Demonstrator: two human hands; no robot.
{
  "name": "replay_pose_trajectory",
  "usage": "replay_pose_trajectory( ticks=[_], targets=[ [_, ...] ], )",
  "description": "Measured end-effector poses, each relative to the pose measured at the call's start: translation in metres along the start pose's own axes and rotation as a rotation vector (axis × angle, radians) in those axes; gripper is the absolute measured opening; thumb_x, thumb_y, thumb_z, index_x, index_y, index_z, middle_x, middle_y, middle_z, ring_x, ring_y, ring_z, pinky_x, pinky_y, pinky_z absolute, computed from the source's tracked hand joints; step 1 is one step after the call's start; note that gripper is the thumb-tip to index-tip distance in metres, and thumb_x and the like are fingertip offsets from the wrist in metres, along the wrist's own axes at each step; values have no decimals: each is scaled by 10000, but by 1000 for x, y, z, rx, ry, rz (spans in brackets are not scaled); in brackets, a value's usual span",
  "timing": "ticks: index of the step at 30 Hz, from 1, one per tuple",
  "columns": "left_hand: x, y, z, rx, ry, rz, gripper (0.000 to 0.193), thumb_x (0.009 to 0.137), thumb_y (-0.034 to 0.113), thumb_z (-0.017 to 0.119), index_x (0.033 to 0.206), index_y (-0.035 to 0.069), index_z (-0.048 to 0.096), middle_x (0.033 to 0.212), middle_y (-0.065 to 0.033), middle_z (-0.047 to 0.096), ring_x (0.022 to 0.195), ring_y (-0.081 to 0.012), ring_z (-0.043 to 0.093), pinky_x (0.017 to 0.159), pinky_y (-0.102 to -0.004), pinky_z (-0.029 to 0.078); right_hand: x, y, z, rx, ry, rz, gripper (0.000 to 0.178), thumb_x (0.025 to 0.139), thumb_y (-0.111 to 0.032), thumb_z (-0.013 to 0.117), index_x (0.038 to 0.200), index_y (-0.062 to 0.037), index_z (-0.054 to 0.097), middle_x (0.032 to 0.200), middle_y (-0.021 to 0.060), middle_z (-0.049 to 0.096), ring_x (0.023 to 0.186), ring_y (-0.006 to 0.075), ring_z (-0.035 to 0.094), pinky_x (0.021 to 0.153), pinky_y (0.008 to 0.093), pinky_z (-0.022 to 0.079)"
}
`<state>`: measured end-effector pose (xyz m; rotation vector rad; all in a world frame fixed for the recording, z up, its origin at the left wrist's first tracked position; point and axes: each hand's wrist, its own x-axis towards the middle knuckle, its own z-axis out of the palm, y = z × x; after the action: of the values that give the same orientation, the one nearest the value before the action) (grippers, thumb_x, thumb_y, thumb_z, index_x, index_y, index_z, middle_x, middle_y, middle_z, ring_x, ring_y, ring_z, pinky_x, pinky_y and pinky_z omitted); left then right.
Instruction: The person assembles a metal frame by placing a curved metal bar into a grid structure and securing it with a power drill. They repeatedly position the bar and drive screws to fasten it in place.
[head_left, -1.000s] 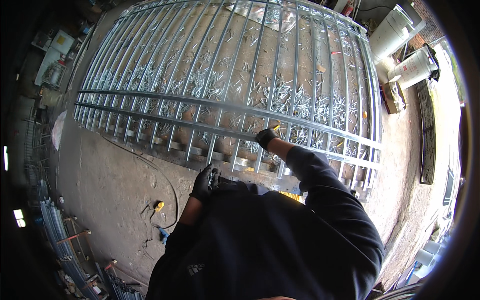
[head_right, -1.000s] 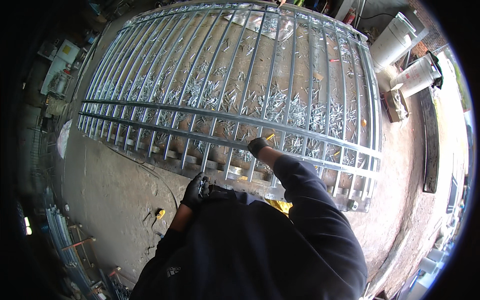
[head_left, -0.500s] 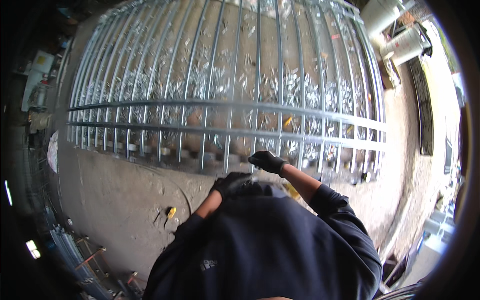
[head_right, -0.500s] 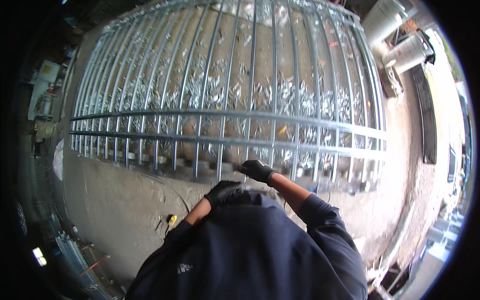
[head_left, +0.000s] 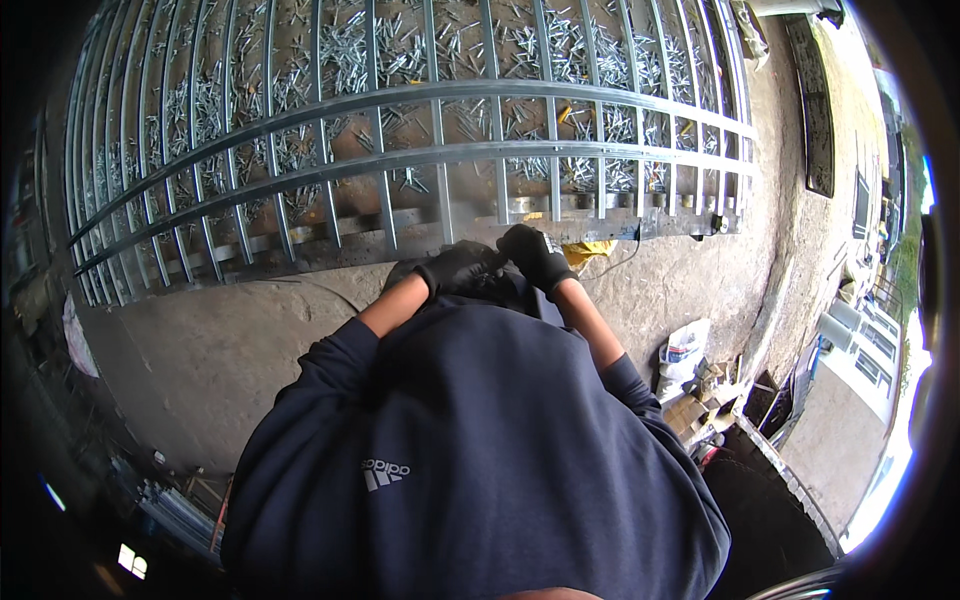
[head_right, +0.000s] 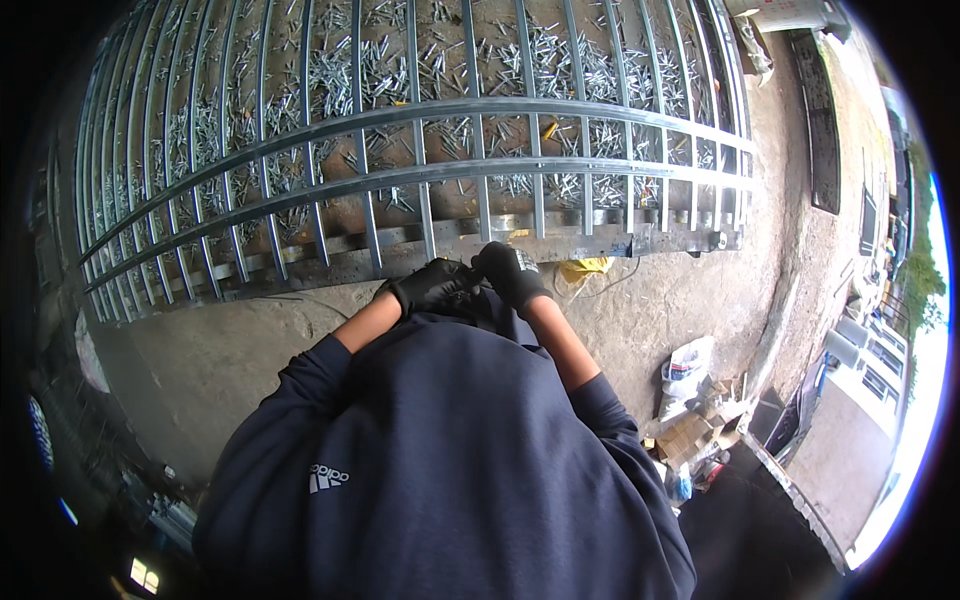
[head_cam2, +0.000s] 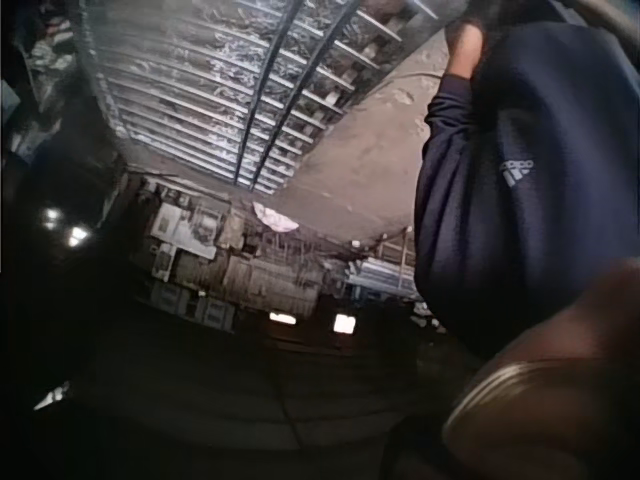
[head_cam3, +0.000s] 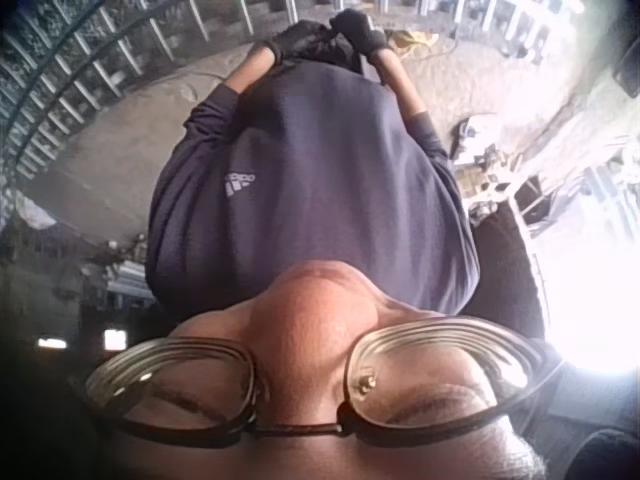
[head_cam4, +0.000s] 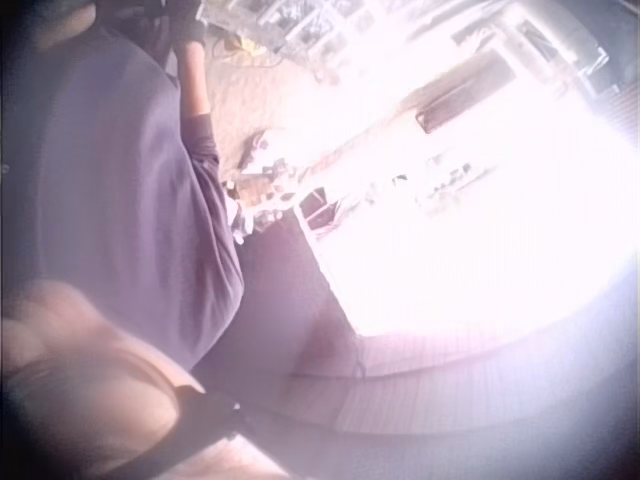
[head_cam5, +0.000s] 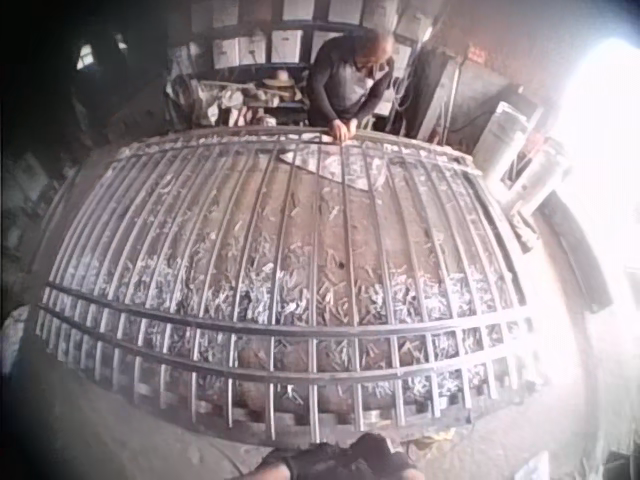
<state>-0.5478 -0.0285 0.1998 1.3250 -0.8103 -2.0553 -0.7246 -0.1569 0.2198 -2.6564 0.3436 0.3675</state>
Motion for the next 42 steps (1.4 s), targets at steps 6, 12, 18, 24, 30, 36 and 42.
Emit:
replay_pose_trajectory(
  ticks=[6, 12, 18, 24, 30, 36, 42],
  targets=[
    [-4, -15, -10, 28, 200, 191, 337, 1081, 316, 562, 1054, 19, 717, 933, -14, 695, 802, -84, 629, 737, -280, 527, 16, -28, 4, 1507, 265, 444, 173, 1014, -242, 645, 1026, -73, 679, 916, 47, 673, 856, 121, 640, 762, 295, 517],
    [-20, -26, -18, -329, 393, 9, 411, 1039, 469, 593, 1027, 72, 699, 649, 57, 521, 524, -45, 426, 479, -239, 348, 43, 15, 12, 1773, 406, 796, 236, 1028, -292, 619, 1045, -61, 665, 822, 15, 632, 677, 121, 609, 571, 274, 472],
    [-51, -31, -15, -1094, 605, -70, 385, 1053, 463, 550, 1035, 98, 670, 649, 7, 572, 487, -114, 503, 443, -267, 385, 76, 117, 10, 1587, 246, 822, 249, 1042, -296, 627, 851, -137, 626, 615, -70, 468, 496, 58, 425, 447, 258, 314],
    [-65, -27, -6, -1270, 726, -16, 364, 1065, 441, 528, 1042, 102, 658, 655, 3, 554, 485, -143, 501, 457, -285, 419, 104, 183, 6, 1540, -69, 596, 246, 1023, -193, 580, 1206, -64, 682, 957, 72, 736, 711, 166, 696, 610, 296, 550],
    [-56, -22, -13, -1277, 579, 160, 368, 1076, 416, 509, 1012, 81, 645, 574, 10, 449, 440, -117, 399, 447, -273, 331, 129, 191, 20, 855, 35, 428, 219, 963, -230, 593, 1118, -116, 697, 877, 143, 727, 742, 267, 723, 700, 399, 557],
    [-49, -26, -20, -1171, 545, 139, 358, 1073, 383, 518, 974, 65, 649, 559, 23, 409, 421, -89, 339, 428, -242, 287, 137, 187, 13, 267, -56, 251, 261, 990, -322, 519, 1082, -108, 636, 1136, 151, 692, 1003, 383, 668, 810, 467, 531],
    [-53, -33, -26, -1162, 547, 122, 357, 1062, 392, 541, 947, 69, 641, 560, 27, 437, 416, -84, 346, 408, -247, 279, 148, 177, 9, 370, -150, 573, 532, 998, -564, 433, 1240, -151, 663, 1221, 236, 683, 1153, 420, 627, 1020, 434, 472]
  ],
)
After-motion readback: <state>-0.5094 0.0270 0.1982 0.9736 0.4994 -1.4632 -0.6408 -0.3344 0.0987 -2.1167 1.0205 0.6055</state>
